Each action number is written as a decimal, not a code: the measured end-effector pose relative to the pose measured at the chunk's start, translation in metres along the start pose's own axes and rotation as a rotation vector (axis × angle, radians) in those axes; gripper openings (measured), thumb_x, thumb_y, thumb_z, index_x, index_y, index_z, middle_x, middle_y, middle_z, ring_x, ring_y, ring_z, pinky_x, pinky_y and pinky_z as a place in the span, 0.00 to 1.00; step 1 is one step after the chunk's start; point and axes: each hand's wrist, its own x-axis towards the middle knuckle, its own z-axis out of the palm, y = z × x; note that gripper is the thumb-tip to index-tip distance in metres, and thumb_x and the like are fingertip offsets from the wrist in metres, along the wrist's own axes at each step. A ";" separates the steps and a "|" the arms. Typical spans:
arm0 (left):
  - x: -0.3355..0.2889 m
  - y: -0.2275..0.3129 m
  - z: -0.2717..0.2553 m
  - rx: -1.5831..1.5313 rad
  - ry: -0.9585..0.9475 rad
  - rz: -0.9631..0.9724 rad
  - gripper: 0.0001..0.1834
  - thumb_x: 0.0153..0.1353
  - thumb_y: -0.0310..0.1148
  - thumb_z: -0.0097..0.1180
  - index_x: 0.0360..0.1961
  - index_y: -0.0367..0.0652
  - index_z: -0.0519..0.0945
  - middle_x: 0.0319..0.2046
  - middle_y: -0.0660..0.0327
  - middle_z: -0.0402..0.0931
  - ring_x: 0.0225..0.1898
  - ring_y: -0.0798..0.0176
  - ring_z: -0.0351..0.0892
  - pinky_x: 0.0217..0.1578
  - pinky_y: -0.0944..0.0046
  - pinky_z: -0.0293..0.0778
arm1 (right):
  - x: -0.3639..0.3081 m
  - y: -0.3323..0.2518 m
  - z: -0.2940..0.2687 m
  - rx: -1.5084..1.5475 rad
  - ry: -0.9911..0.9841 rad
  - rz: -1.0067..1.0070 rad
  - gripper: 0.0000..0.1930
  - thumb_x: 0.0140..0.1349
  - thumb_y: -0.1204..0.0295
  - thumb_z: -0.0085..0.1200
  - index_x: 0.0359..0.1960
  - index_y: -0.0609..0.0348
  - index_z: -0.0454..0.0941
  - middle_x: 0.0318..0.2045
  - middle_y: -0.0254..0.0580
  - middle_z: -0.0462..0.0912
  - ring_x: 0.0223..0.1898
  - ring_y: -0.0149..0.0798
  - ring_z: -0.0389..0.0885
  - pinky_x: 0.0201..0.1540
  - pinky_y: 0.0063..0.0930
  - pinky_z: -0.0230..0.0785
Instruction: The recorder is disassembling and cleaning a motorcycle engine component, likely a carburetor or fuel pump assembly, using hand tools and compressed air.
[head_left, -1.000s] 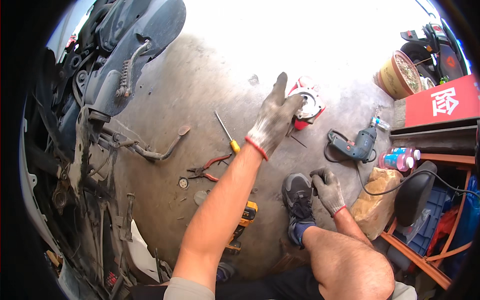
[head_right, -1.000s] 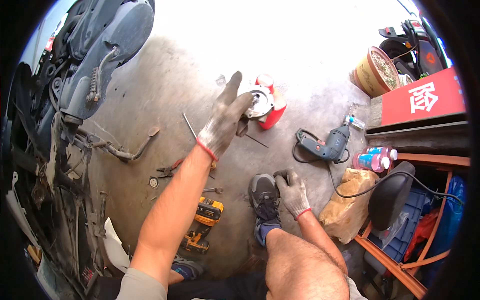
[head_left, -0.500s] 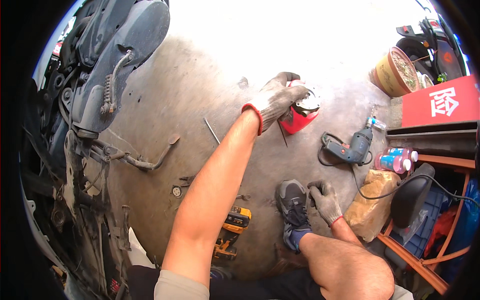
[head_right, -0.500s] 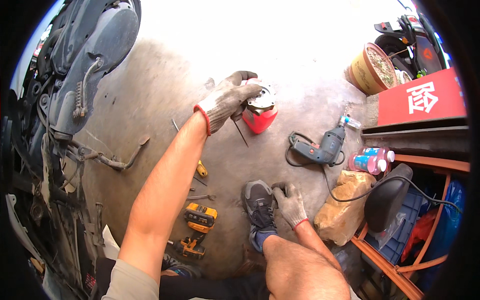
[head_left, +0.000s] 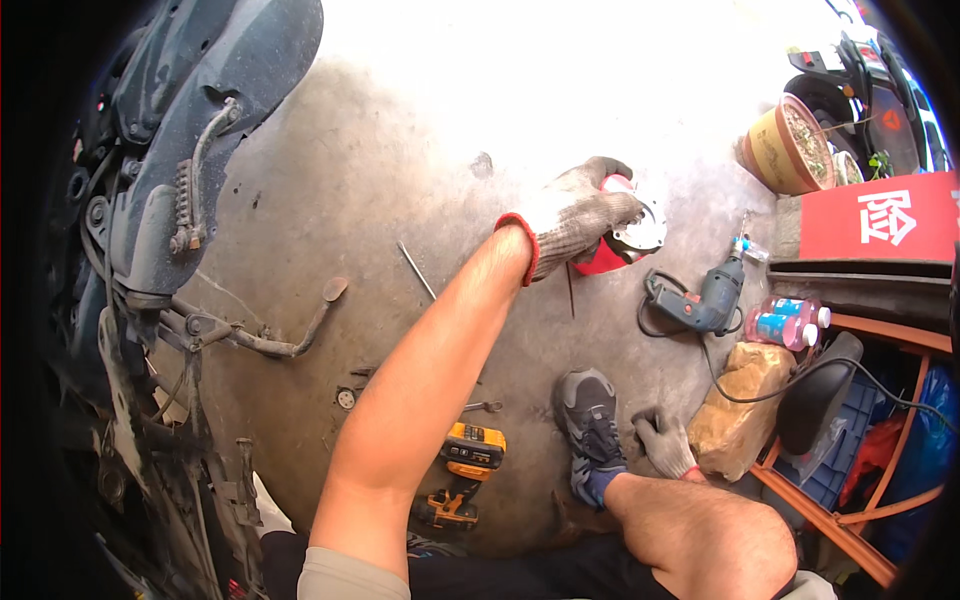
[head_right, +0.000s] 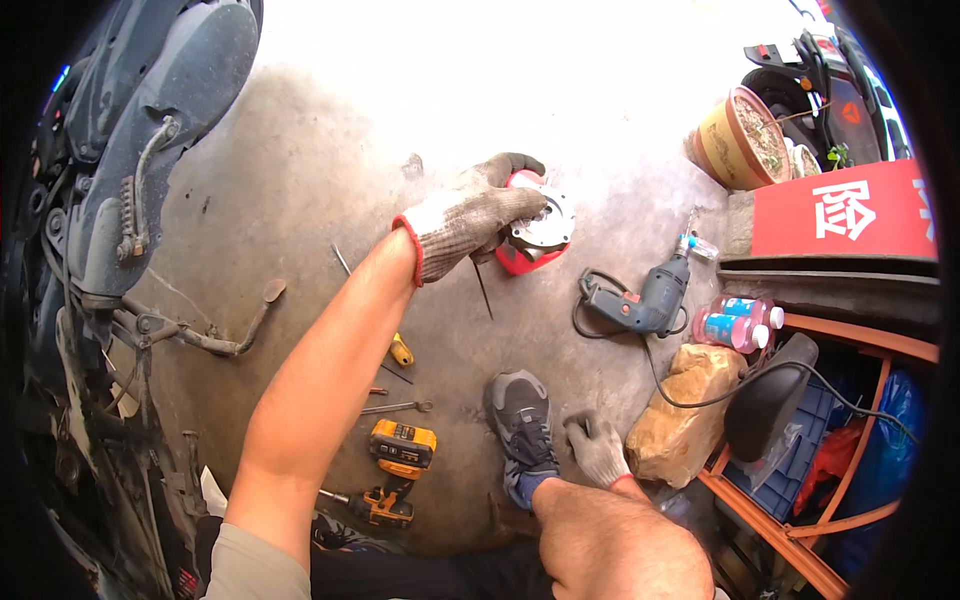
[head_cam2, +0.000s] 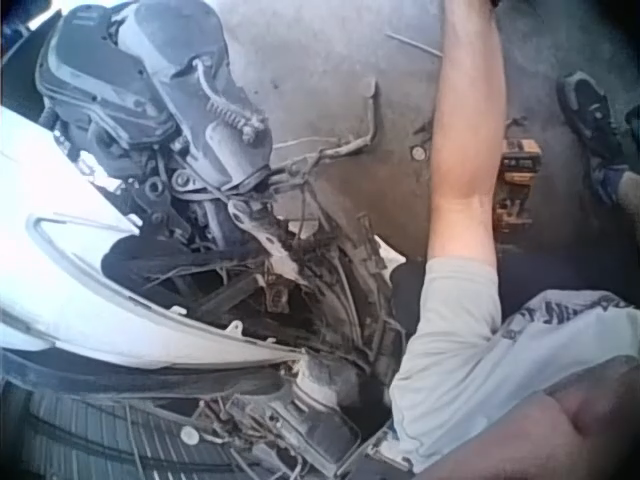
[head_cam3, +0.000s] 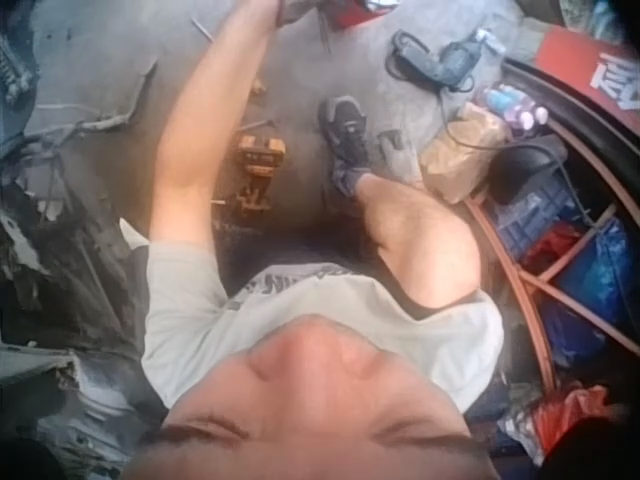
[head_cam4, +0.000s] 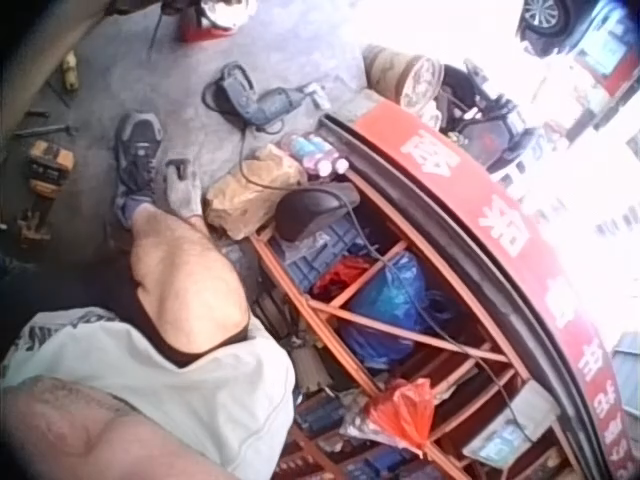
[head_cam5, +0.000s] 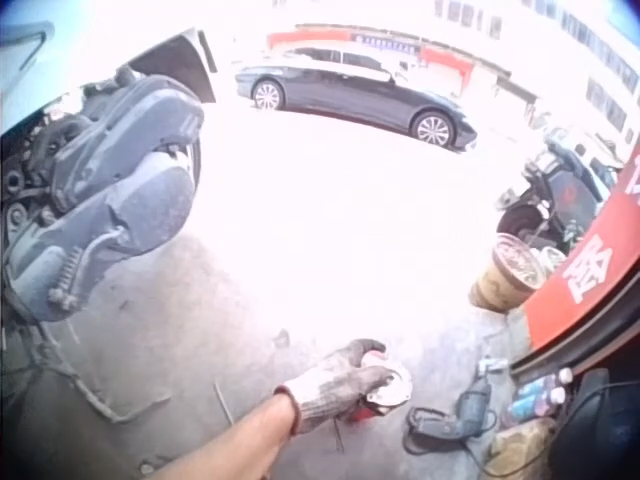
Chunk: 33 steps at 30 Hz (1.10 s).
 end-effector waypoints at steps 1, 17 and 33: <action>-0.001 0.000 -0.001 -0.015 0.001 0.025 0.32 0.62 0.41 0.56 0.64 0.36 0.71 0.34 0.60 0.77 0.23 0.73 0.68 0.22 0.69 0.65 | -0.007 0.031 -0.006 -0.287 -0.003 -0.176 0.12 0.68 0.68 0.52 0.41 0.65 0.81 0.32 0.46 0.84 0.32 0.36 0.83 0.35 0.34 0.75; -0.022 -0.033 -0.031 0.176 0.067 0.279 0.17 0.61 0.38 0.61 0.44 0.35 0.82 0.26 0.59 0.79 0.20 0.68 0.76 0.21 0.65 0.72 | -0.201 0.200 0.029 -0.507 -0.298 0.373 0.24 0.62 0.59 0.58 0.50 0.67 0.76 0.48 0.60 0.80 0.52 0.50 0.79 0.54 0.41 0.70; -0.137 0.087 -0.044 -0.350 0.242 -0.298 0.27 0.65 0.32 0.52 0.64 0.35 0.66 0.41 0.52 0.79 0.29 0.63 0.81 0.23 0.67 0.78 | -0.349 0.127 0.010 -0.362 -0.294 0.768 0.42 0.54 0.51 0.66 0.62 0.72 0.69 0.60 0.70 0.72 0.64 0.60 0.70 0.67 0.43 0.63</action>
